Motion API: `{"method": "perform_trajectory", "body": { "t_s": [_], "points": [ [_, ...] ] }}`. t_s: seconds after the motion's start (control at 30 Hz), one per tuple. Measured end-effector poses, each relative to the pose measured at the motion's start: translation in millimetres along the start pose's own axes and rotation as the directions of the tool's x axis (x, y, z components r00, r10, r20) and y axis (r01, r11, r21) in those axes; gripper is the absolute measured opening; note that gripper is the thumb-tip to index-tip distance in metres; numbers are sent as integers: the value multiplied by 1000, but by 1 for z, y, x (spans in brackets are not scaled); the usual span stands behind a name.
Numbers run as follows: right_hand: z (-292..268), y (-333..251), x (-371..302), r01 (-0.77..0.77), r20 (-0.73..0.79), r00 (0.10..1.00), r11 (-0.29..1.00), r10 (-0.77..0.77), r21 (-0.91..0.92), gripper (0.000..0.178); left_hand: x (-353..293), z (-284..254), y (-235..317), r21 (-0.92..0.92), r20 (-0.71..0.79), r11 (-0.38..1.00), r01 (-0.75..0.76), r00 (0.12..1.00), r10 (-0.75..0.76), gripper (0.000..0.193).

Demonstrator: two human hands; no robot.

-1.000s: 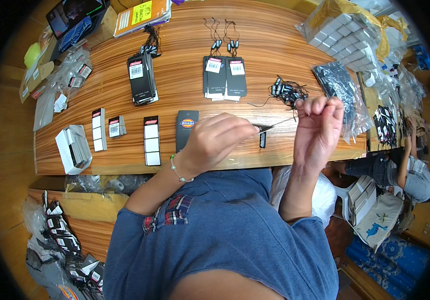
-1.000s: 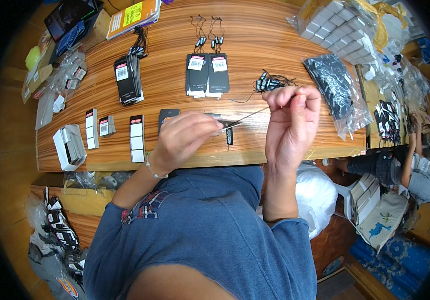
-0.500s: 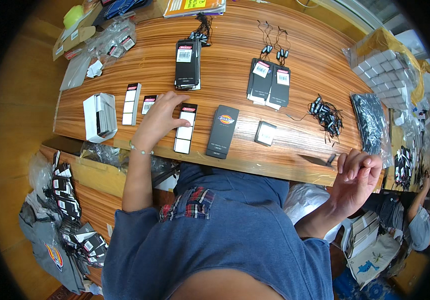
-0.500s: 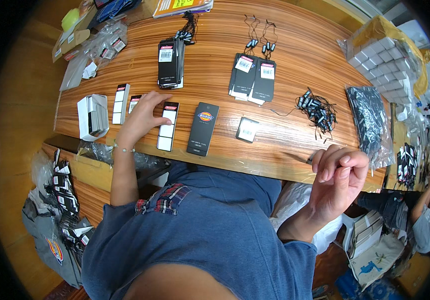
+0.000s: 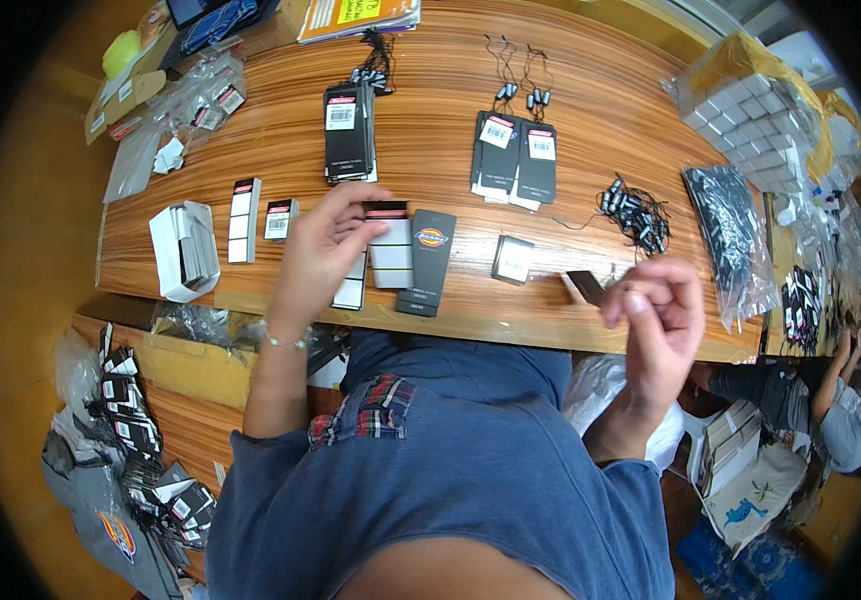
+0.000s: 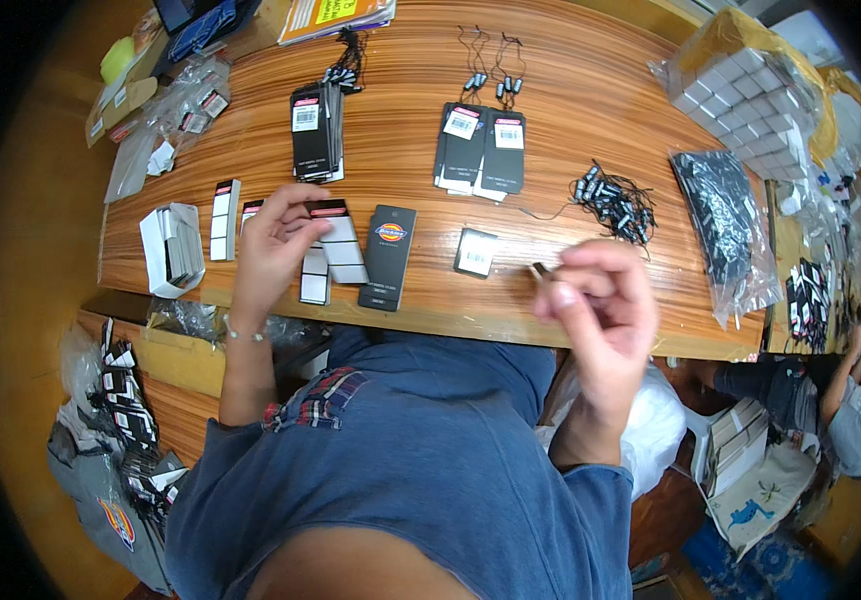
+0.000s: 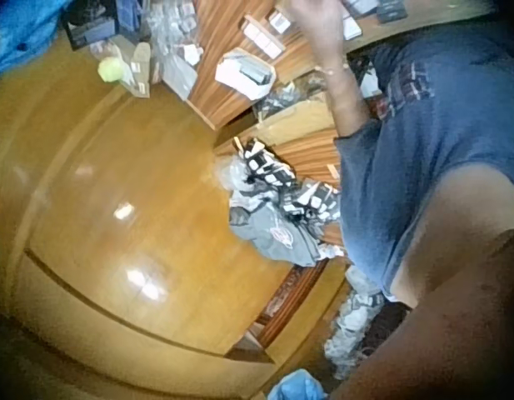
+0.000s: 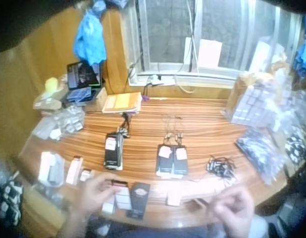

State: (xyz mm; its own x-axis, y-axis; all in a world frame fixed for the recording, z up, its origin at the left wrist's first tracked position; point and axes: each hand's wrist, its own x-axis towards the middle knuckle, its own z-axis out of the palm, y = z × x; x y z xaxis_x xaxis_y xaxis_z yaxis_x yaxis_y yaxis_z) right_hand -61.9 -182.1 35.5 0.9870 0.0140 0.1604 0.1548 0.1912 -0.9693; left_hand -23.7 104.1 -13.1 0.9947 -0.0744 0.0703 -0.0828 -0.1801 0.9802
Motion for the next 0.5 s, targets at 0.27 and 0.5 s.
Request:
{"method": "perform_trajectory", "body": {
  "t_s": [0.27,0.5],
  "points": [
    [29,18,2,54,12,999,951,-53,-303,19,10,84,38,-102,172,981,-164,968,180,28],
    [20,25,1,129,-43,987,929,-153,-348,20,6,99,47,-54,227,969,-241,942,247,21]
  ]
}}
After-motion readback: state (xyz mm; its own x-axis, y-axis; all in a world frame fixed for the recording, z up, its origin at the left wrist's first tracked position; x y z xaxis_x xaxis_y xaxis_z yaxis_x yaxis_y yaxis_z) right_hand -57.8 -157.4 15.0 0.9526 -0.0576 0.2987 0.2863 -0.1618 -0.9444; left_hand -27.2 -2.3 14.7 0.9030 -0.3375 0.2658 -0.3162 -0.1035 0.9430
